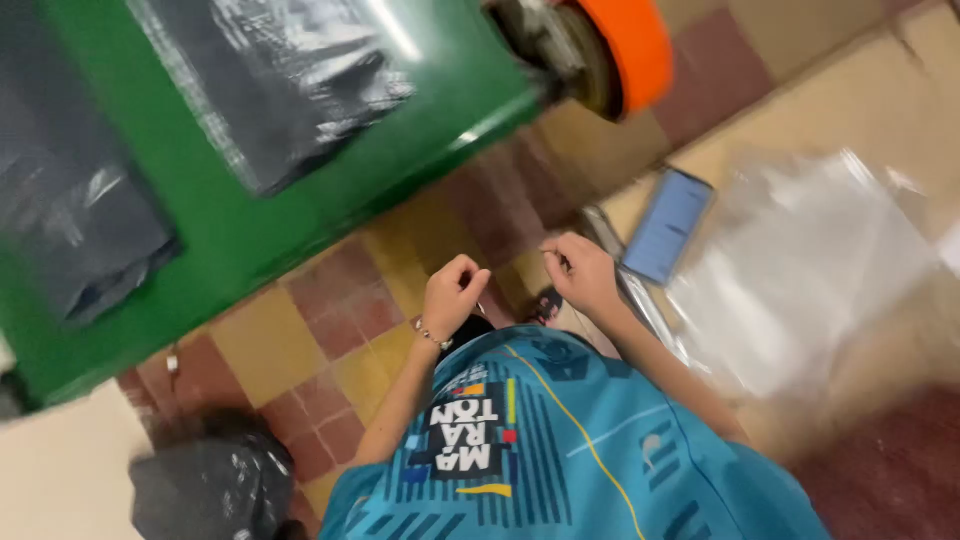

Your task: Folding black plastic bags and inserting them into clear plastic packaging sleeves

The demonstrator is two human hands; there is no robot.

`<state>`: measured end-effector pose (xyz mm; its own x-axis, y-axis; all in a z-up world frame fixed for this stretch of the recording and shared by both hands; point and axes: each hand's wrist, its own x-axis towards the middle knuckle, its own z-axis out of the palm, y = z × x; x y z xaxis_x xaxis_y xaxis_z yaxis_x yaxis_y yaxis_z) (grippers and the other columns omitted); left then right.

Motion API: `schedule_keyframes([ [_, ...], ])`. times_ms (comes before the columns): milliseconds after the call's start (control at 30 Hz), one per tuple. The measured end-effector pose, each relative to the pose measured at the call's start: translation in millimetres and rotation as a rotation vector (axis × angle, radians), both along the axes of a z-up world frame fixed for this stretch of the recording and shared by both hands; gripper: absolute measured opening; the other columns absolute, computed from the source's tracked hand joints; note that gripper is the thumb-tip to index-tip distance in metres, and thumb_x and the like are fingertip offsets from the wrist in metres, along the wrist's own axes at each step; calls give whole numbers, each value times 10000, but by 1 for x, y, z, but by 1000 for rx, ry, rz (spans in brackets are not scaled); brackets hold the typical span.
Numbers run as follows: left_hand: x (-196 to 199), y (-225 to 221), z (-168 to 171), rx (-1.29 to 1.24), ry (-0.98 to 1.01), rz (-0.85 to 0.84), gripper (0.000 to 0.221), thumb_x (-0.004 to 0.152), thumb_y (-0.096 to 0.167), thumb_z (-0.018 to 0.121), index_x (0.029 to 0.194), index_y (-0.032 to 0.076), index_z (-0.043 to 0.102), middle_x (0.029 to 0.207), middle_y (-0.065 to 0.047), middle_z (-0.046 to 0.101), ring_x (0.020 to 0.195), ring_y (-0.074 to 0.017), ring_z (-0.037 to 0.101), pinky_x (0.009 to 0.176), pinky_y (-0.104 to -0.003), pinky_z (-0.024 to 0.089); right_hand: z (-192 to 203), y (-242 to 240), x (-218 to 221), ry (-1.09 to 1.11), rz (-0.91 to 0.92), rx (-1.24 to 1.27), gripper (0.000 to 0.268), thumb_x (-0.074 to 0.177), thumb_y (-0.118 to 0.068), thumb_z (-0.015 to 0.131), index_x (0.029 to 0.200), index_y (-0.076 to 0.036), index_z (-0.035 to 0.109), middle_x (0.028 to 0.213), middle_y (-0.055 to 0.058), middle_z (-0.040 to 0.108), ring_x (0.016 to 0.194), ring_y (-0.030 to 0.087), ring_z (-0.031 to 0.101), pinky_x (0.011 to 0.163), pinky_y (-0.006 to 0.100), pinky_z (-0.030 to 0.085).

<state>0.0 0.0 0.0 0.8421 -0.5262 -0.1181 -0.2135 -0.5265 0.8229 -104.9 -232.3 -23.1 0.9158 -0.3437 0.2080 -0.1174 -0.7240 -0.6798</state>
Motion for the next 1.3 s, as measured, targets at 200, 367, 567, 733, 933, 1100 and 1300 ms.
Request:
schedule_keyframes([
  [200,85,77,10,33,-340,139,255,956,380,694,807,199,592,695,-22,618,722,-243,674,646,-367,567,45,53,166,-68,245,-53,191,926,-224,713,1100,-145,711,907,88,657,960,317,671,856,456,547],
  [367,168,138,11,215,-688,97,203,929,420,655,924,236,570,874,41,549,922,-196,599,671,-356,560,28,85,320,58,97,-134,424,912,-329,762,1197,-29,671,1062,191,661,1040,424,666,892,535,548],
  [567,248,174,10,349,-766,14,452,906,432,662,1257,158,592,1288,-54,587,1299,-285,515,907,-446,559,39,119,428,465,-293,-185,778,762,-475,925,1183,97,609,1135,290,650,1087,496,673,898,584,565],
  [733,270,191,3,443,-621,-42,673,839,474,756,1364,117,532,1439,-117,535,1403,-339,445,1036,-580,511,-7,103,466,694,-362,0,749,631,-430,994,1149,42,729,1105,222,748,1095,431,702,897,581,551],
  [933,287,189,-32,462,-551,-86,743,841,575,703,1400,141,476,1416,-62,487,1387,-268,406,1054,-574,460,6,108,475,719,-392,-27,648,683,-450,883,1124,9,762,1120,214,759,1132,386,698,933,529,555],
  [1100,290,189,-42,469,-634,-11,750,807,608,706,1382,171,505,1348,-19,520,1312,-233,439,1031,-530,446,4,108,484,679,-356,172,517,675,-383,802,984,30,761,917,234,755,820,388,754,549,578,603],
  [1300,292,193,-33,468,-621,-9,696,816,586,707,1354,182,531,1313,8,530,1264,-217,453,998,-504,468,-19,87,474,501,-337,593,494,864,-337,769,1186,32,705,1081,293,669,928,385,676,621,546,562],
])
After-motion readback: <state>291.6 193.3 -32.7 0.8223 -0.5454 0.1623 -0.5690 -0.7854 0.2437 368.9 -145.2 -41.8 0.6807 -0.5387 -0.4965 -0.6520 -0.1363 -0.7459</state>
